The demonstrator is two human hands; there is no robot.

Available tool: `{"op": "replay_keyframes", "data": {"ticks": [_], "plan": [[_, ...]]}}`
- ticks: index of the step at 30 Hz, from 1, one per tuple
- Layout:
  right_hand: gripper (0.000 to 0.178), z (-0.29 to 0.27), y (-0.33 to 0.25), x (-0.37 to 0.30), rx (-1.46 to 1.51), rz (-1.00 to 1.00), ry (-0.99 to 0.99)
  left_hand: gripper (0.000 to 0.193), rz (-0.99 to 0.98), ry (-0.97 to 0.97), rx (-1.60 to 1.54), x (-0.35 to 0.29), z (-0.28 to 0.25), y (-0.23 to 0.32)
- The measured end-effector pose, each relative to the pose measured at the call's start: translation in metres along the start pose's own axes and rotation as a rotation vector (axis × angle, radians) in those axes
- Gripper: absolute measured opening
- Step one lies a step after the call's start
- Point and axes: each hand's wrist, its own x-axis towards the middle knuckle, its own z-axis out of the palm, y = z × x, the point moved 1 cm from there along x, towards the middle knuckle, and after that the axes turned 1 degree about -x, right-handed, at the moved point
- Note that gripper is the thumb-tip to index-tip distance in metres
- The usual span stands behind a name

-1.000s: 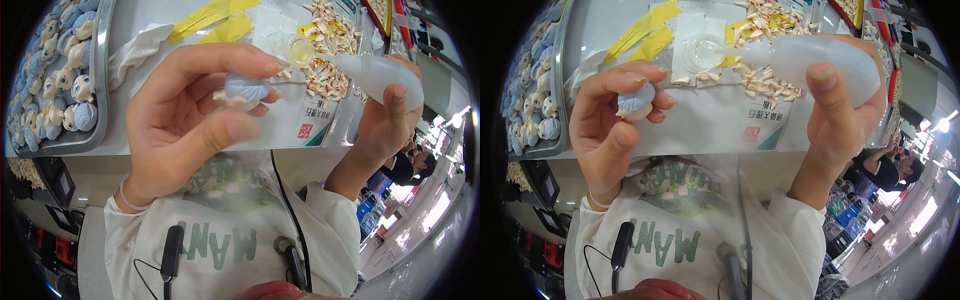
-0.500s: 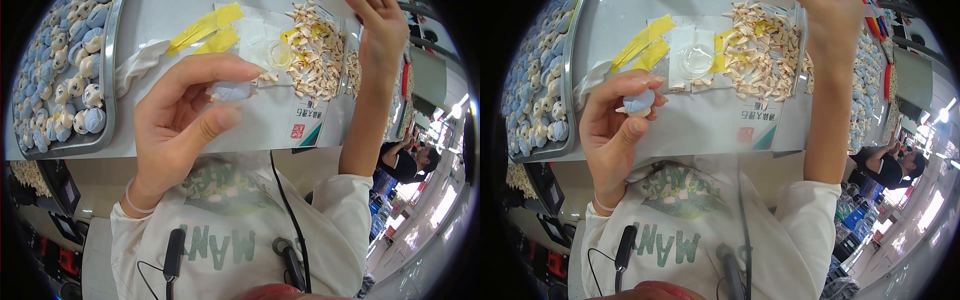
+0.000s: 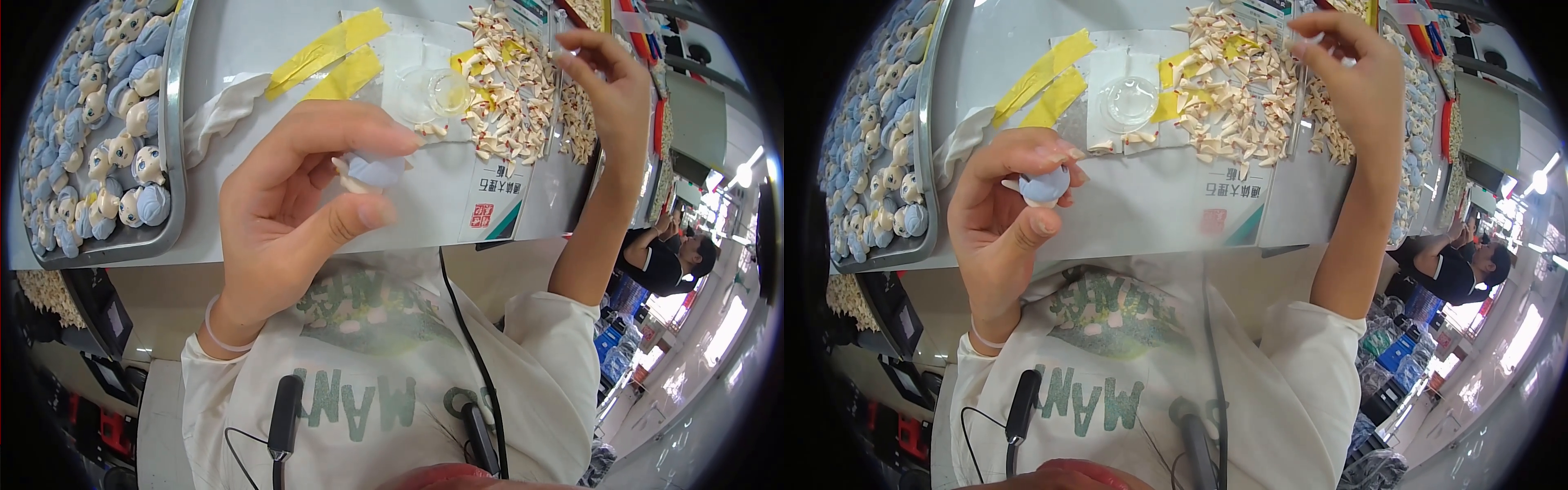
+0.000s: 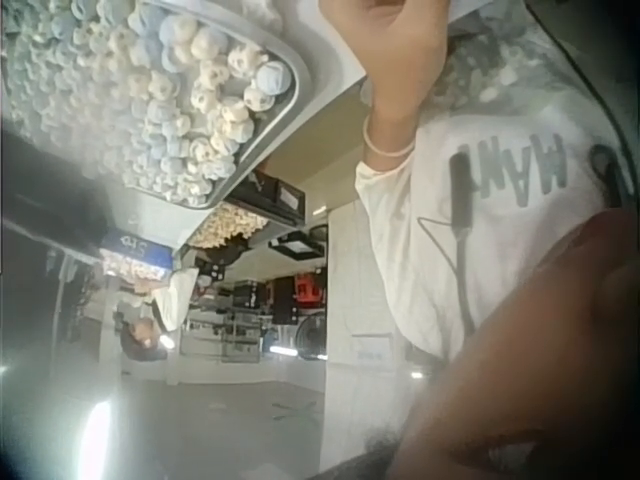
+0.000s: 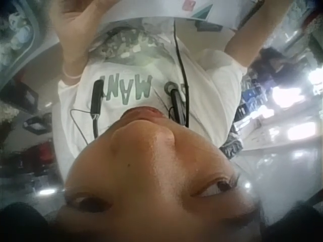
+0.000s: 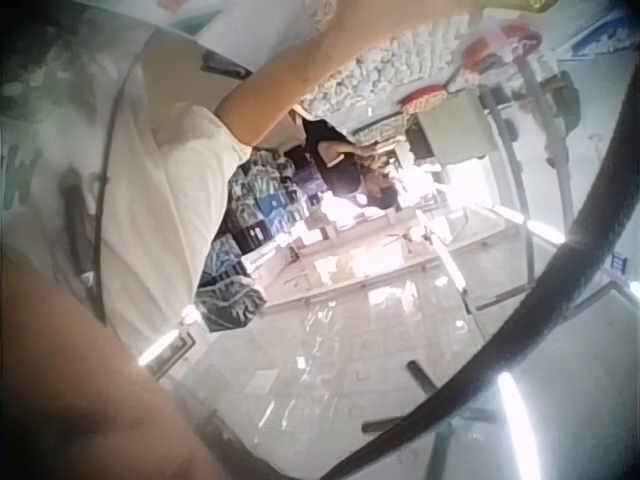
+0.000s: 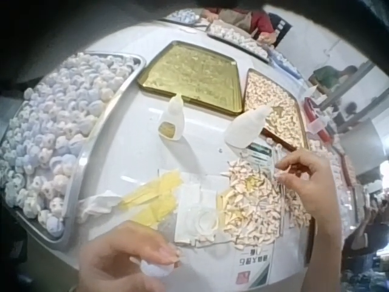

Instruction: The person assembles a small figurine by attaching plastic hair pieces and small body parts to a toy head, using a glue dispenser to secure the components.

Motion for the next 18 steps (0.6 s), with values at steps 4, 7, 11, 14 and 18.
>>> {"op": "replay_keyframes", "data": {"ticks": [4, 7, 11, 14, 18], "plan": [[0.017, 0.002, 0.004, -0.015, -0.206, 0.012, 0.022, 0.038, -0.008, 0.008, 0.039, 0.000, 0.001, 0.000], [0.018, 0.010, 0.001, -0.014, -0.239, -0.067, 0.168, 0.038, -0.019, 0.029, 0.042, 0.000, 0.002, 0.000], [0.014, 0.010, 0.000, -0.011, -0.285, -0.069, 0.131, 0.037, -0.029, 0.037, 0.058, -0.001, 0.005, 0.001], [0.012, 0.011, -0.003, -0.008, -0.345, -0.059, 0.062, 0.037, -0.035, 0.054, 0.065, -0.002, 0.006, 0.001], [0.010, 0.012, -0.005, -0.007, -0.334, -0.074, 0.071, 0.038, -0.014, 0.062, 0.062, -0.004, 0.005, 0.000]]}}
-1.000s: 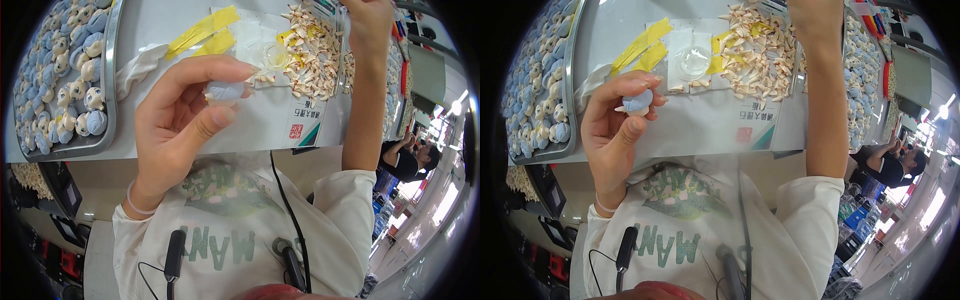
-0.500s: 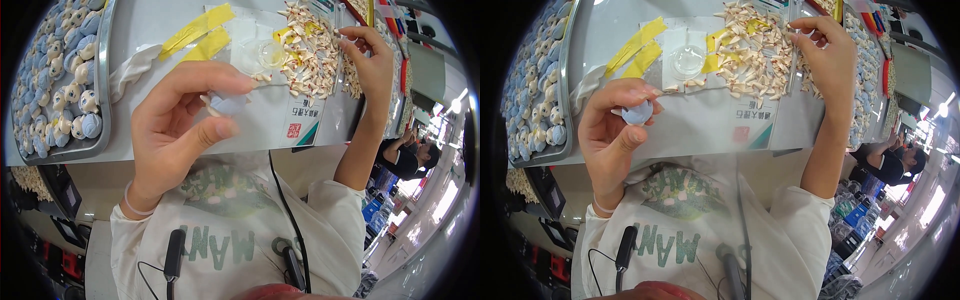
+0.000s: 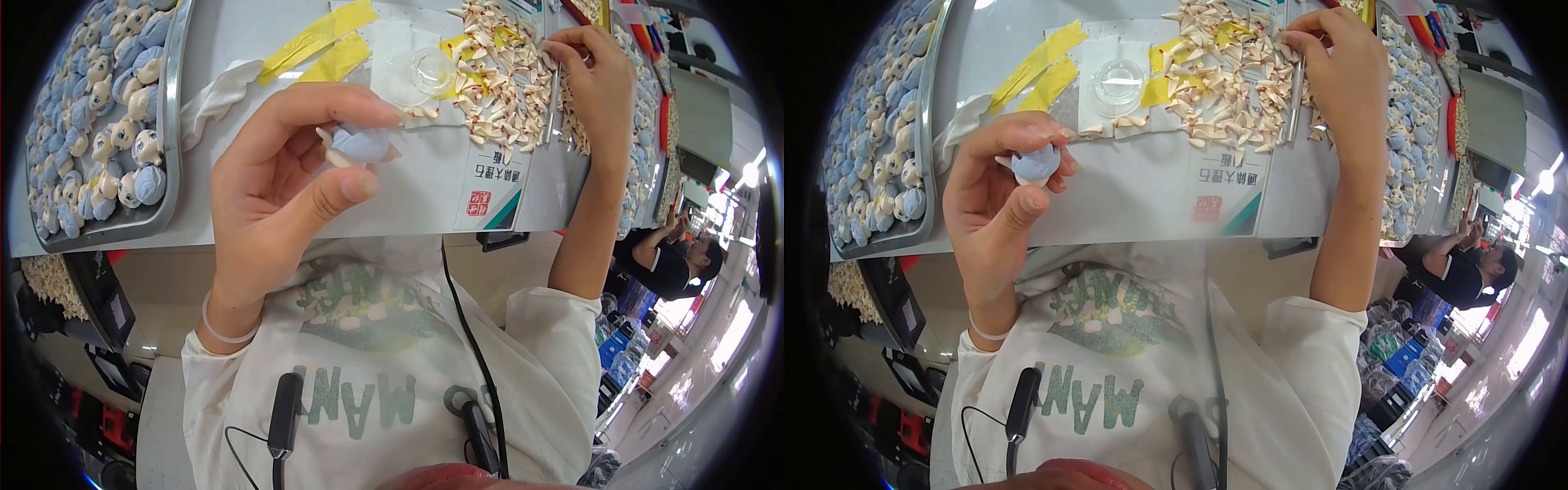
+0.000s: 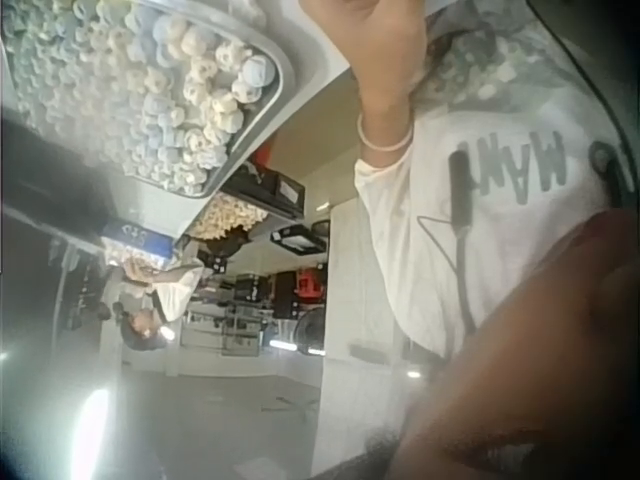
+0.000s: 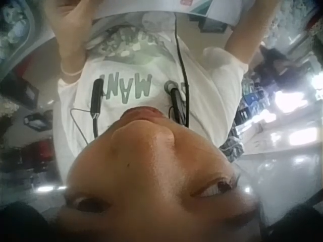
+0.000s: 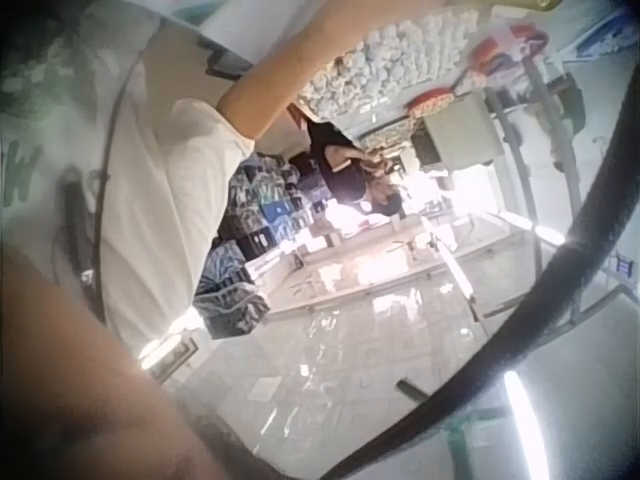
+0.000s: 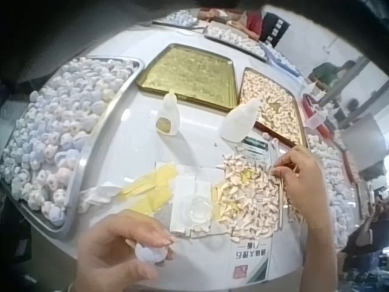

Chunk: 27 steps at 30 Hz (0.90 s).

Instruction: The person assembles a small figurine by attaching plastic hair pieces and small body parts to a toy head, using a glue dispenser to secure the components.

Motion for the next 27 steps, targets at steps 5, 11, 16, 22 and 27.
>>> {"op": "replay_keyframes", "data": {"ticks": [5, 11, 16, 22, 27], "plan": [[0.006, -0.015, -0.016, -0.020, 0.192, -0.025, 0.120, 0.037, -0.006, -0.014, -0.056, 0.001, 0.005, 0.000], [0.011, 0.007, -0.061, -0.033, 0.597, -0.279, 0.163, 0.039, -0.029, -0.009, -0.058, 0.000, 0.003, -0.002], [0.017, 0.003, -0.080, -0.032, 0.185, -0.331, 0.184, 0.044, -0.063, -0.021, -0.094, 0.001, 0.006, 0.001], [0.018, 0.020, -0.077, -0.034, 0.279, -0.501, 0.333, 0.046, -0.024, -0.050, 0.105, -0.002, 0.000, 0.005], [0.019, 0.021, -0.074, -0.035, 0.215, -0.555, 0.350, 0.046, -0.030, -0.049, 0.101, -0.002, 0.001, 0.006]]}}
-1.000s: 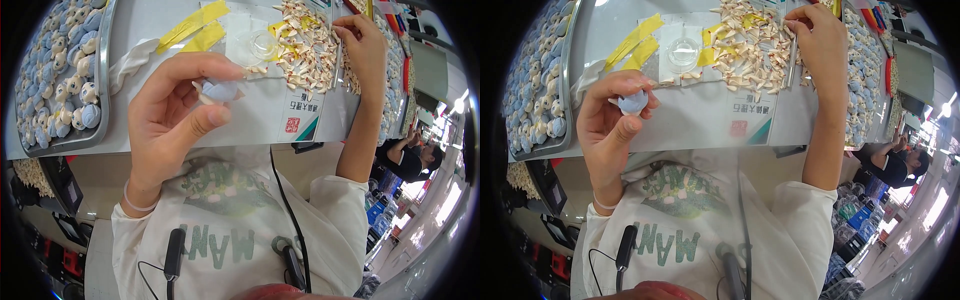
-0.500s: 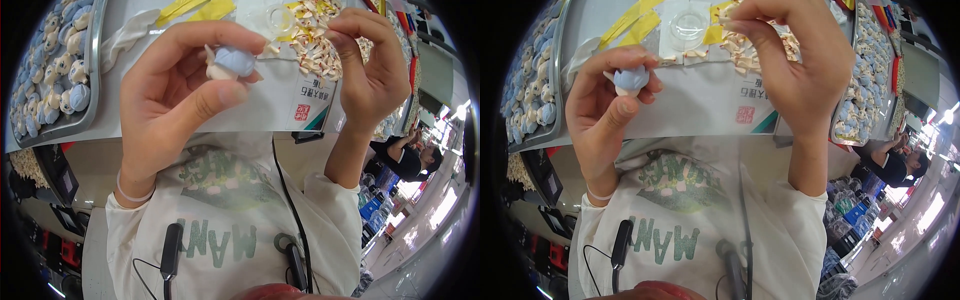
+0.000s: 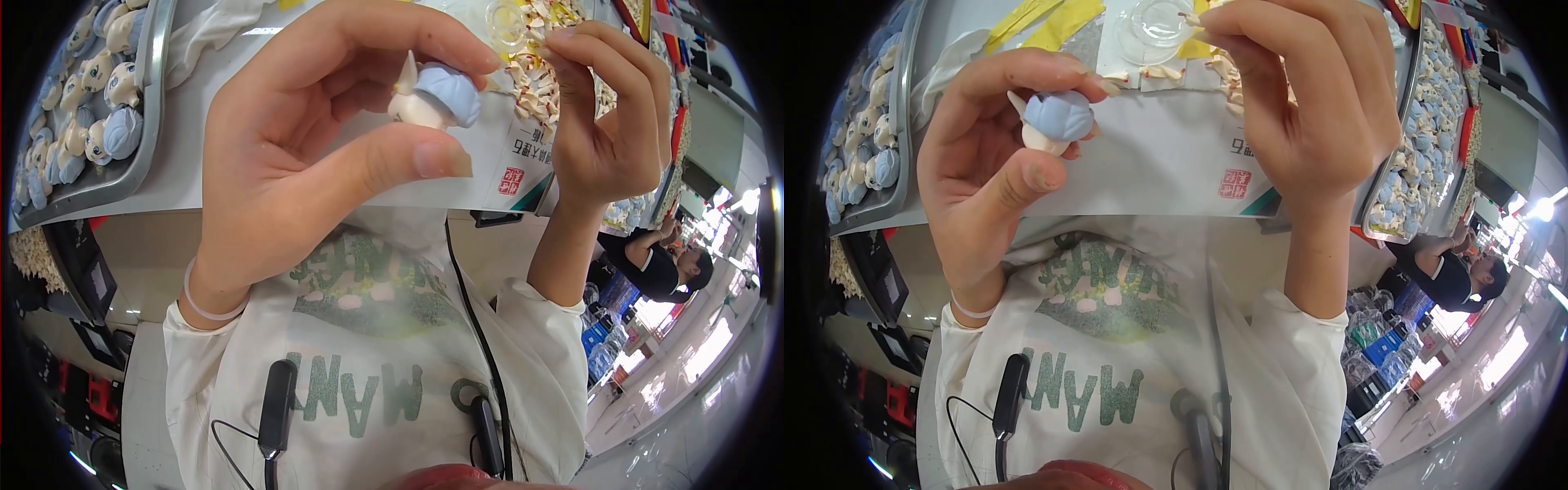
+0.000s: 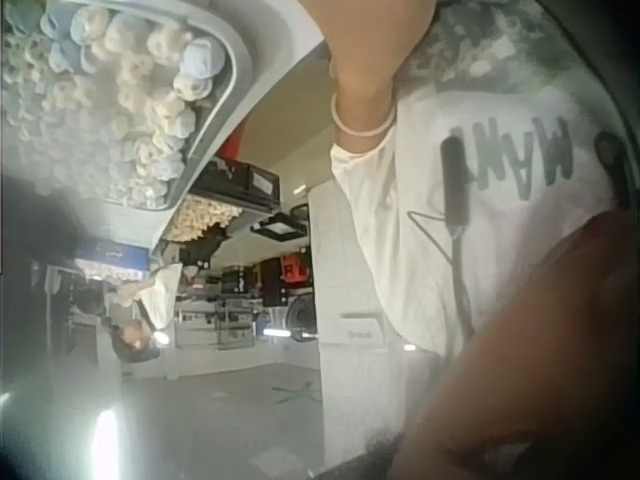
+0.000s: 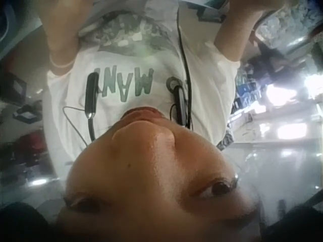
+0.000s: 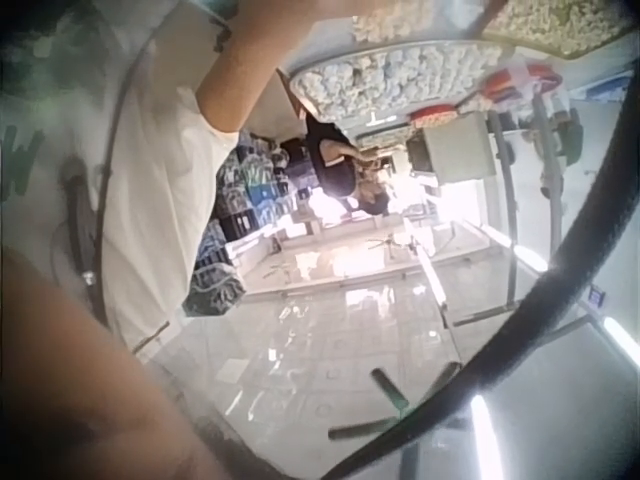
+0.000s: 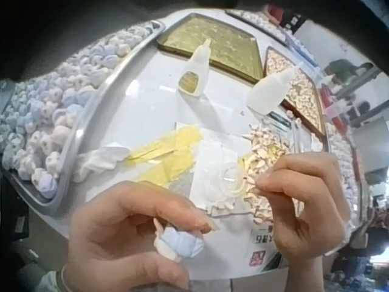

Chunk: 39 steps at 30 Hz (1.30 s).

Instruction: The person assembles a small figurine by attaching plastic hair pieces and small body parts to a toy head, using a glue dispenser to secure the components.

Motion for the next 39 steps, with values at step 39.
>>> {"op": "replay_keyframes", "data": {"ticks": [39], "plan": [[0.022, -0.009, -0.030, 0.011, 0.212, -0.150, 0.113, 0.061, -0.089, -0.001, -0.106, 0.004, 0.001, 0.007]]}}
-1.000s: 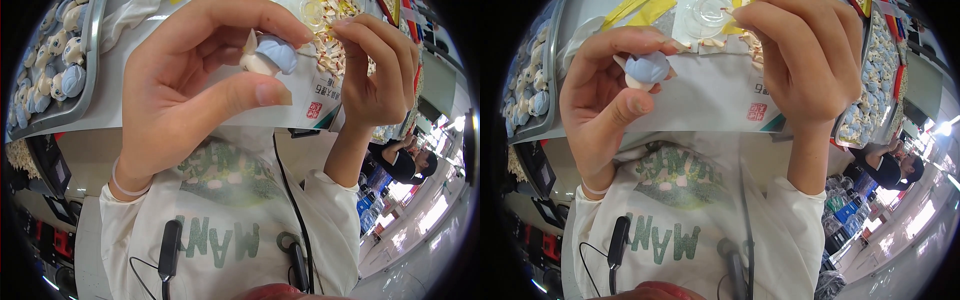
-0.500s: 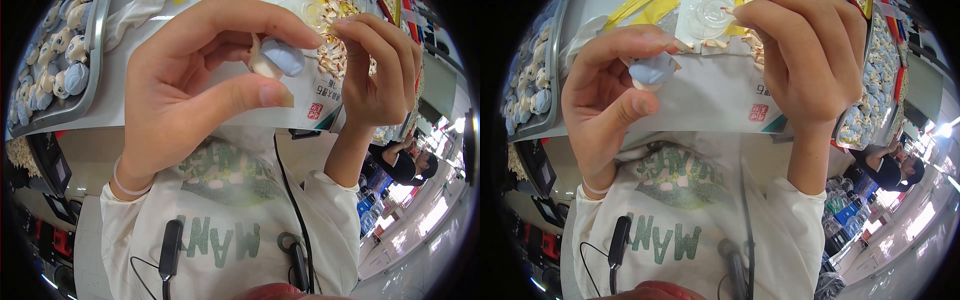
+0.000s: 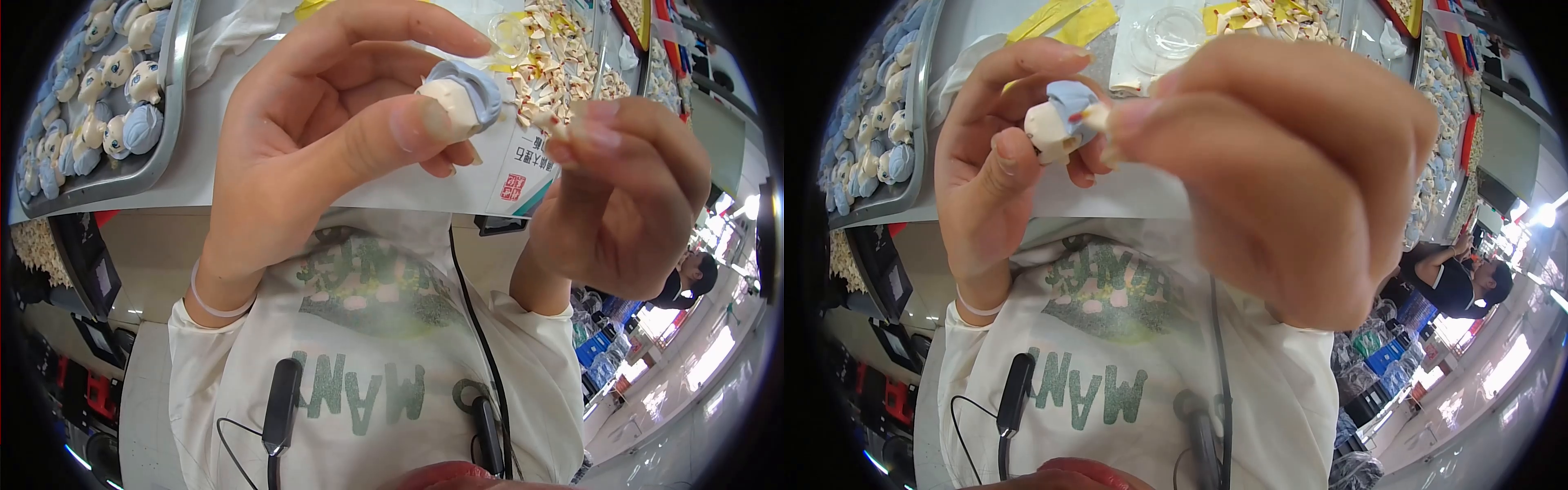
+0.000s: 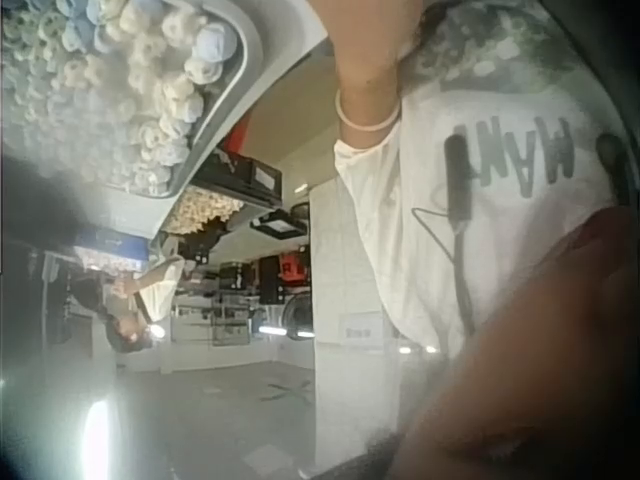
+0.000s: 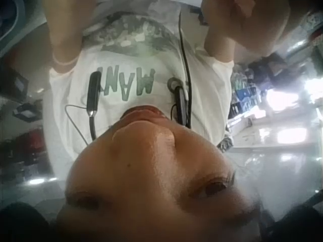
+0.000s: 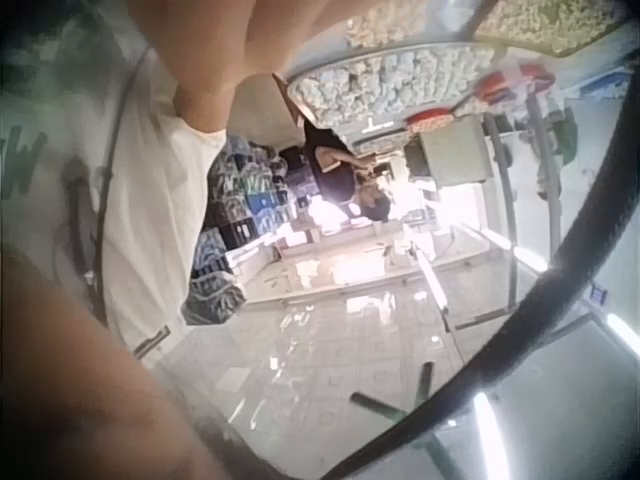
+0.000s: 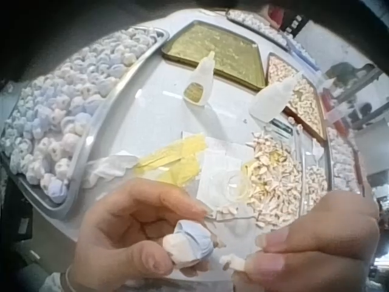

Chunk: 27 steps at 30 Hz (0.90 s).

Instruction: The person assembles a small figurine by attaching plastic hair pieces and small body parts to a toy head, using a glue dispenser to secure the components.

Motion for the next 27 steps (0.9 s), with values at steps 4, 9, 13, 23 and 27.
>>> {"op": "replay_keyframes", "data": {"ticks": [4, 9, 13, 23, 27], "plan": [[0.020, 0.003, -0.010, 0.000, -0.004, 0.024, 0.004, 0.064, -0.080, -0.112, -0.005, 0.002, -0.004, 0.002], [0.019, 0.008, -0.017, 0.002, 0.002, 0.046, 0.011, 0.061, 0.111, 0.022, 0.000, 0.000, -0.010, -0.019], [0.018, 0.007, -0.017, 0.002, -0.011, 0.066, 0.016, 0.050, -0.133, -0.094, -0.115, -0.005, -0.009, -0.004], [0.017, 0.007, -0.016, 0.000, -0.025, 0.113, 0.053, 0.049, 0.042, -0.010, -0.251, 0.001, -0.004, -0.015], [0.017, 0.007, -0.016, 0.002, -0.038, 0.100, 0.053, 0.048, 0.053, -0.087, -0.266, 0.000, -0.007, -0.014]]}}
